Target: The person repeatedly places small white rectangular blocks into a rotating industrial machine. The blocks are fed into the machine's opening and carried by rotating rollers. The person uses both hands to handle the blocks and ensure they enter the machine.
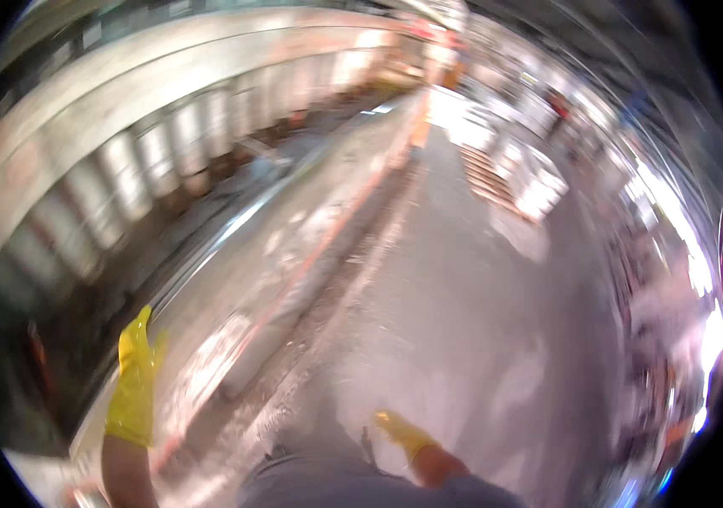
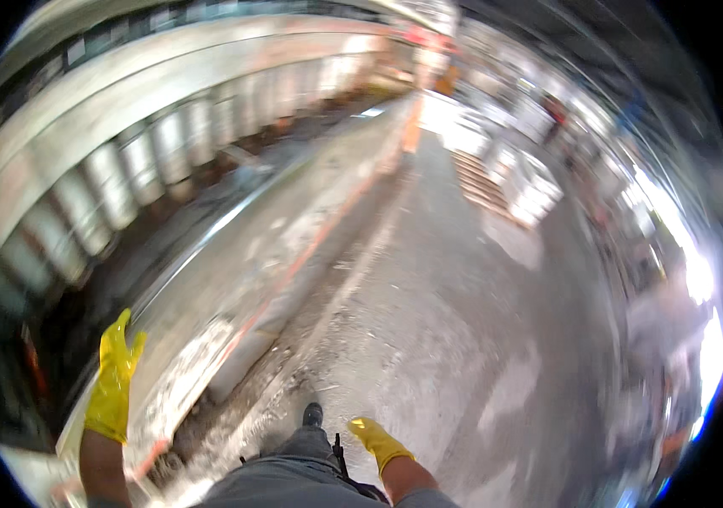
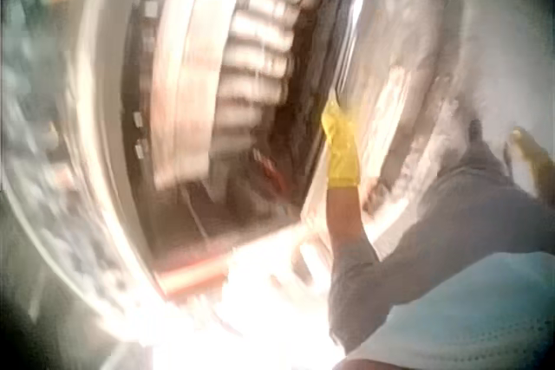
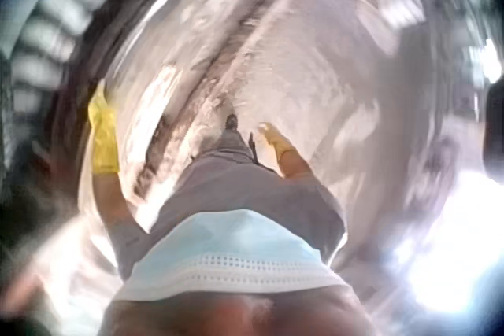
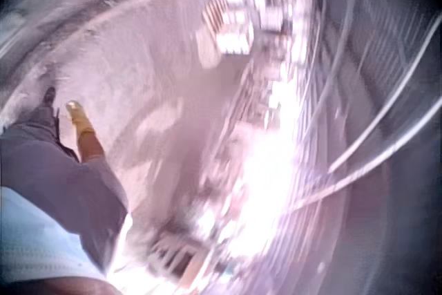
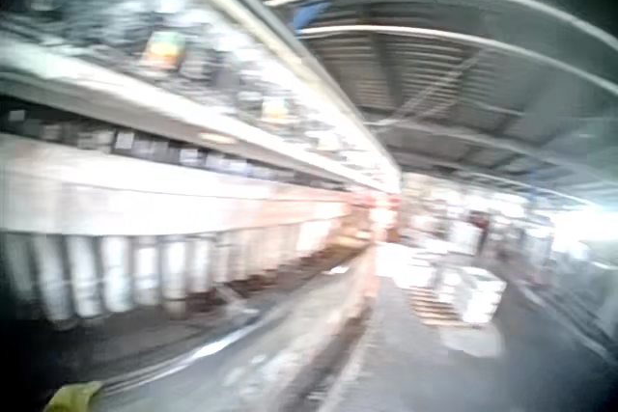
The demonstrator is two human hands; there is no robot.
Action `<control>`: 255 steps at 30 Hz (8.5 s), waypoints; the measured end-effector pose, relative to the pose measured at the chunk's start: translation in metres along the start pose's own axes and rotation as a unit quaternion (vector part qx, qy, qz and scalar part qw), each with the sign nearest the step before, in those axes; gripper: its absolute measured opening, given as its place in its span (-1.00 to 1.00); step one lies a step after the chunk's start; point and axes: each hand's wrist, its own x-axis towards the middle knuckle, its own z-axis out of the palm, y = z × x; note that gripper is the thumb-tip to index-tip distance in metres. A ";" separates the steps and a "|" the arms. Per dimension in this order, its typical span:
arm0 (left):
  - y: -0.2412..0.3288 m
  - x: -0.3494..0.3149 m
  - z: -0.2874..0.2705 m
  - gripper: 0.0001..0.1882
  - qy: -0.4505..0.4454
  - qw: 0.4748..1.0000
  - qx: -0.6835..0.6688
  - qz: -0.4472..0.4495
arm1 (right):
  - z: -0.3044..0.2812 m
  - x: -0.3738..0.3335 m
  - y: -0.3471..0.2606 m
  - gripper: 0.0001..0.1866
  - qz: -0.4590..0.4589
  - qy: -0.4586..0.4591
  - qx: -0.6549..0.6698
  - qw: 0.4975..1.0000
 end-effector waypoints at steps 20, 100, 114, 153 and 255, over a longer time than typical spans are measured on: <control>-0.171 -0.160 -0.147 -0.36 0.134 0.802 0.190 -0.550 | 0.057 0.108 -0.478 -0.50 -0.521 0.066 -0.142 0.839; -0.219 -0.069 -0.131 -0.53 0.231 0.783 0.186 -0.546 | 0.257 0.229 -0.739 -0.65 -0.111 -0.249 -0.632 0.725; -0.245 -0.028 -0.142 -0.59 0.215 0.784 0.168 -0.558 | 0.279 0.285 -0.774 -0.59 -0.136 -0.267 -0.639 0.708; -0.240 -0.042 -0.138 -0.52 0.233 0.781 0.175 -0.552 | 0.271 0.279 -0.760 -0.53 -0.139 -0.266 -0.661 0.687; -0.209 -0.081 -0.135 -0.46 0.219 0.782 0.204 -0.547 | 0.256 0.226 -0.721 -0.55 -0.151 -0.227 -0.702 0.658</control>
